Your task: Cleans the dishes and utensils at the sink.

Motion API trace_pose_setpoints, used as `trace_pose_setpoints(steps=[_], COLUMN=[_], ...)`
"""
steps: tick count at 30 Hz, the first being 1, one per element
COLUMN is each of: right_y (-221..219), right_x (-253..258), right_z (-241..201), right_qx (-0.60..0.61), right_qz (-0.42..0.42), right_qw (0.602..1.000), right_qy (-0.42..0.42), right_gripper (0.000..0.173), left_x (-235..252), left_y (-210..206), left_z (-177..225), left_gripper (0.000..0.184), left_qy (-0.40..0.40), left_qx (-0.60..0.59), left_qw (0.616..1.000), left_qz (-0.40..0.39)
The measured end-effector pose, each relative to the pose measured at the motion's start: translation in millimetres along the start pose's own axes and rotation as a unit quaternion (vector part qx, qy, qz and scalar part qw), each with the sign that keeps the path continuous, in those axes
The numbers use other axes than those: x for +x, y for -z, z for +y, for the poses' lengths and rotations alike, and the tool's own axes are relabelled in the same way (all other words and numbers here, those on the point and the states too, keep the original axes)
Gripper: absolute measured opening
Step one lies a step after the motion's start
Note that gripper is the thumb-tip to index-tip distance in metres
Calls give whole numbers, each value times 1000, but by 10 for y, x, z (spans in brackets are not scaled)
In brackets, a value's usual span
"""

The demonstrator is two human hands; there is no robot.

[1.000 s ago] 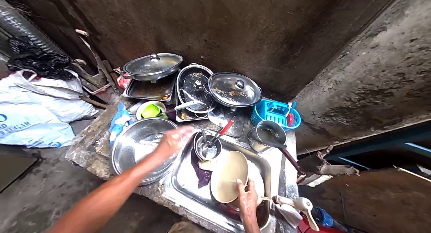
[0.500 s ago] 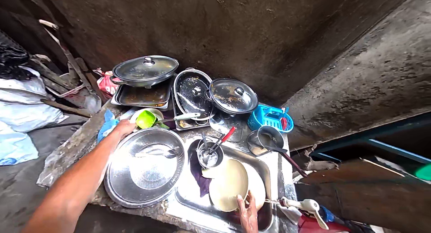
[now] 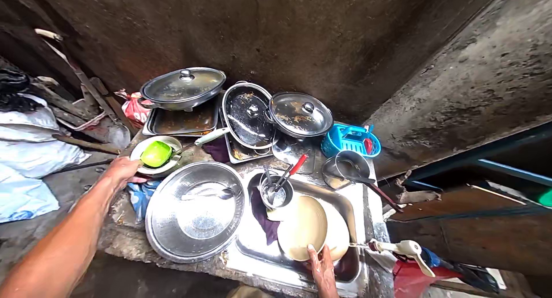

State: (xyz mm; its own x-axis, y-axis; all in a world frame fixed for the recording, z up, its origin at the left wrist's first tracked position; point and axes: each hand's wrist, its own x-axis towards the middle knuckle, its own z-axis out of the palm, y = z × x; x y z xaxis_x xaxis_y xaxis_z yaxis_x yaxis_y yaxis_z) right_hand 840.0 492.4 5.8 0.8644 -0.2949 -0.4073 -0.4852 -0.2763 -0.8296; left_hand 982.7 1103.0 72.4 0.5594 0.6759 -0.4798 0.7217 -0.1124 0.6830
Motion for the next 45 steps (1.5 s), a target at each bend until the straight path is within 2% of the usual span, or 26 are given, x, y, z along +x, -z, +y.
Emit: trace_pose_setpoints(steps=[5, 9, 12, 14, 16, 19, 22, 24, 26, 30, 34, 36, 40, 41, 43, 45], right_y=[16, 57, 157, 258, 365, 498, 637, 726, 775, 804, 662, 570, 407, 374, 321, 279], right_x=[22, 50, 28, 7, -61, -209, -347, -361, -328, -316, -205, -113, 75, 123, 225, 334], right_z=[2, 17, -1, -9, -112, -445, -784, -877, -837, -529, -265, -206, -220, -280, -404, -492], right_qx=[-5, 5, -26, -61, -84, -8, 93, 79, 75, 84, 135, 203, 272, 276, 288, 296], right_qz=[-12, -9, 26, 47, 64, 32, -91, -178, -242, -278, -292, -290, -248, -233, -214, -202], right_qw=[1000, 1000, 997, 988, 971, 951, 911, 873, 851, 865, 893, 904, 925, 930, 933, 933], right_qy=[0, 18, 67, 134, 215, 307, 391, 446, 461, 410, 314, 241, 98, 66, 23, 20], right_gripper=[57, 59, 59, 60, 58, 53, 67, 77, 89, 110, 118, 101, 35, 25, 17, 18], left_x=[-109, -393, -769, -1034, -1302, -1684, -2135, -2392, -2645, -3013, -3242, -3253, -3264, -3265, -3281, -3285], left_y=[447, 788, 875, 842, 722, 389, -65, -411, -780, -1430, -1870, -2002, -2111, -2113, -2099, -2074], left_z=[1, 136, 289, 377, 442, 526, 668, 696, 648, 318, -34, -164, -322, -333, -350, -389], left_gripper=[42, 37, 31, 29, 26, 24, 22, 22, 23, 24, 22, 24, 18, 16, 16, 17], left_qy=[0, -43, -68, -86, -105, -137, -178, -191, -176, -95, 13, 61, 144, 159, 184, 212], left_qx=[-16, 5, 30, 47, 74, 129, 185, 217, 234, 245, 266, 283, 287, 285, 286, 281], left_qw=[1000, 999, 997, 995, 991, 977, 948, 923, 906, 884, 882, 873, 855, 850, 839, 828], left_qz=[20, 23, 11, -8, -35, -101, -190, -253, -307, -386, -389, -393, -407, -413, -424, -436])
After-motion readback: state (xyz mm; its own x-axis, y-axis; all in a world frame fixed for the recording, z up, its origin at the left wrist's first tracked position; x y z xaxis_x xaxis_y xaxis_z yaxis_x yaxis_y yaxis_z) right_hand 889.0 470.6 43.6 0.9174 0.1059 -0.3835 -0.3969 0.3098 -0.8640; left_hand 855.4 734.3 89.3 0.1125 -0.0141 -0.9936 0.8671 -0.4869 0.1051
